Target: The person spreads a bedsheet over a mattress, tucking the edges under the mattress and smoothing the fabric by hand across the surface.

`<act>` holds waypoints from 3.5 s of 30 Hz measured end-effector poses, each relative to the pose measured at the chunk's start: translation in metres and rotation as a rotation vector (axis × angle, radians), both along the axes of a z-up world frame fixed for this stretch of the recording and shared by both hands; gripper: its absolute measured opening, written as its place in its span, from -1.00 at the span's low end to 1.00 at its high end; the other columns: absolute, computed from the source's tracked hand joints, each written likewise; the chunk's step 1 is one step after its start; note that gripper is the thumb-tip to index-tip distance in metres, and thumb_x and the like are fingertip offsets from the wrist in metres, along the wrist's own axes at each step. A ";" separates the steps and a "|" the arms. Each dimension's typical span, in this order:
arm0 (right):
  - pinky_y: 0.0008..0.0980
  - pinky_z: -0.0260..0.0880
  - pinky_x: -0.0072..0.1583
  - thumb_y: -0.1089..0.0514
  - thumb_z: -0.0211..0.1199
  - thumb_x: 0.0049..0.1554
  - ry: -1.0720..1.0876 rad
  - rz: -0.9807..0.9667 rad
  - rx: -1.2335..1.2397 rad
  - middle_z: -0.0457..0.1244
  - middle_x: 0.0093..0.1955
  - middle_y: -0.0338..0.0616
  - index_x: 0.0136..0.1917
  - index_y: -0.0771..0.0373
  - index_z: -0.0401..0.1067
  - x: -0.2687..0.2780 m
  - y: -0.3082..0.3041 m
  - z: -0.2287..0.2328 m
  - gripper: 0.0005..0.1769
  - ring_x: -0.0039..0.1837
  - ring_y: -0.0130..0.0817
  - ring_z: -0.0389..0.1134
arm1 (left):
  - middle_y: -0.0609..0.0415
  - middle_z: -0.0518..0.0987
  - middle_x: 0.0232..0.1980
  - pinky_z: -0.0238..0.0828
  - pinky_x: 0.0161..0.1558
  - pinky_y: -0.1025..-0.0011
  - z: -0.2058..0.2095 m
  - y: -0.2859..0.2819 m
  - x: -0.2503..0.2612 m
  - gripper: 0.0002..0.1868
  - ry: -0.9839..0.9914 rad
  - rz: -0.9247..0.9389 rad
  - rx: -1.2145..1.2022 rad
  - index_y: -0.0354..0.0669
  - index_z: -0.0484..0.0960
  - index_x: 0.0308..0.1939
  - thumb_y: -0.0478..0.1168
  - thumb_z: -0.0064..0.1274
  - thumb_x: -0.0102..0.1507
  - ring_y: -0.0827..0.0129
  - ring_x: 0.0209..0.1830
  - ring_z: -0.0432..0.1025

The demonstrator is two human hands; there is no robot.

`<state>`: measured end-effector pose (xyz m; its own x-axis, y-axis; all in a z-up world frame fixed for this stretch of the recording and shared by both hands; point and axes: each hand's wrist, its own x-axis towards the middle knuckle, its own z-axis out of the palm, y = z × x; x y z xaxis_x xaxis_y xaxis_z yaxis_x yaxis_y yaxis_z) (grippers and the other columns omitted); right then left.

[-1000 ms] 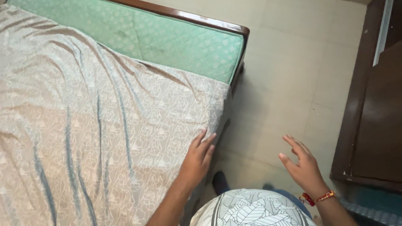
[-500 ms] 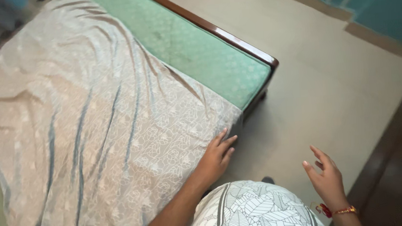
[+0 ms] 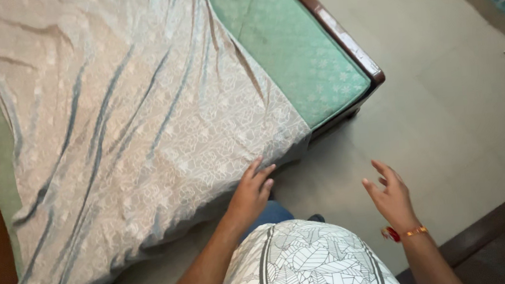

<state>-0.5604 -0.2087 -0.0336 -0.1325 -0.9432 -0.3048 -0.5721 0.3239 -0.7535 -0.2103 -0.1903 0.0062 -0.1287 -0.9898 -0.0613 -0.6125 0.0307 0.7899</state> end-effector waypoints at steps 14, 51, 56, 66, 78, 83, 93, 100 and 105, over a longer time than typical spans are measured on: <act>-0.23 0.45 0.06 0.11 0.30 0.16 -0.043 0.224 0.116 0.27 0.41 -0.02 0.46 0.12 0.30 0.105 -0.117 -0.065 -0.40 0.25 -0.05 0.37 | -0.22 0.25 0.54 0.15 0.43 0.16 -0.073 -0.078 0.022 -0.55 0.019 0.090 0.196 -0.18 0.47 0.36 -0.19 -0.04 0.38 -0.08 0.51 0.19; 0.03 0.40 -0.04 0.28 0.28 0.13 -0.066 0.558 -0.148 0.35 -0.07 0.25 0.22 0.33 0.37 0.135 -0.147 -0.201 -0.63 -0.04 0.26 0.38 | -0.26 0.66 -0.22 0.50 -0.11 0.14 -0.216 -0.174 -0.070 -0.64 0.181 0.434 0.567 -0.34 0.59 -0.08 -0.03 0.05 0.38 -0.04 -0.20 0.59; 0.04 0.38 -0.04 0.31 0.27 0.12 -0.199 0.723 -0.129 0.31 -0.10 0.20 0.07 0.34 0.30 0.163 -0.123 -0.171 -0.73 -0.05 0.22 0.37 | -0.25 0.66 -0.28 0.47 -0.19 0.15 -0.204 -0.158 -0.044 -0.76 0.172 0.520 0.491 -0.37 0.61 -0.18 -0.18 0.06 0.30 0.03 -0.29 0.59; -0.14 0.44 0.01 0.36 0.34 0.08 -0.484 0.890 -0.089 0.29 -0.03 0.09 0.06 0.31 0.36 0.200 -0.130 -0.130 -0.72 0.01 0.09 0.41 | -0.10 0.62 -0.28 0.43 -0.22 0.30 -0.146 -0.091 0.024 -0.86 0.185 0.772 0.382 -0.31 0.54 -0.10 -0.27 -0.04 0.39 0.30 -0.31 0.48; -0.21 0.46 0.12 0.48 0.11 0.00 -0.518 0.953 0.057 0.39 0.01 0.08 0.07 0.33 0.47 0.230 -0.121 -0.149 -0.63 0.09 -0.07 0.45 | -0.13 0.56 -0.14 0.44 -0.09 0.36 -0.064 -0.078 0.049 -0.63 0.148 0.826 0.145 -0.22 0.35 0.28 -0.45 -0.06 0.40 0.24 -0.16 0.49; -0.22 0.50 0.05 0.42 0.14 0.03 -0.520 0.901 0.136 0.41 -0.05 0.06 0.08 0.35 0.45 0.252 -0.116 -0.192 -0.68 0.00 -0.11 0.50 | -0.14 0.57 0.03 0.50 0.08 0.38 -0.025 -0.074 0.067 -0.51 -0.030 0.686 -0.047 -0.23 0.55 0.13 -0.67 -0.23 0.23 0.13 0.06 0.55; -0.27 0.53 0.02 0.25 0.18 0.13 -0.527 0.729 0.614 0.41 0.01 -0.11 0.18 0.28 0.44 0.316 -0.081 -0.305 -0.67 -0.03 -0.30 0.47 | -0.07 0.54 -0.03 0.47 0.14 0.39 0.039 -0.068 0.102 -0.45 0.019 0.718 -0.041 -0.28 0.60 0.03 -0.73 -0.30 0.12 0.21 0.02 0.52; -0.12 0.37 0.10 -0.02 0.05 0.35 -0.089 1.182 0.909 0.40 0.04 0.10 0.14 0.35 0.57 0.383 -0.037 -0.318 -0.57 0.01 -0.07 0.38 | 0.03 0.54 -0.01 0.44 0.07 0.48 0.078 -0.059 0.135 -0.73 -0.069 0.762 -0.128 -0.22 0.64 0.06 -0.55 -0.08 0.40 0.36 -0.01 0.46; -0.16 0.40 0.13 -0.03 0.20 0.23 -0.681 1.236 0.972 0.38 0.10 0.14 0.28 0.28 0.41 0.424 0.022 -0.273 -0.55 0.07 -0.04 0.40 | 0.14 0.57 0.00 0.30 -0.05 0.66 0.101 -0.044 0.170 -0.87 0.188 1.030 -0.209 -0.32 0.63 0.08 -0.40 -0.04 0.55 0.59 -0.12 0.39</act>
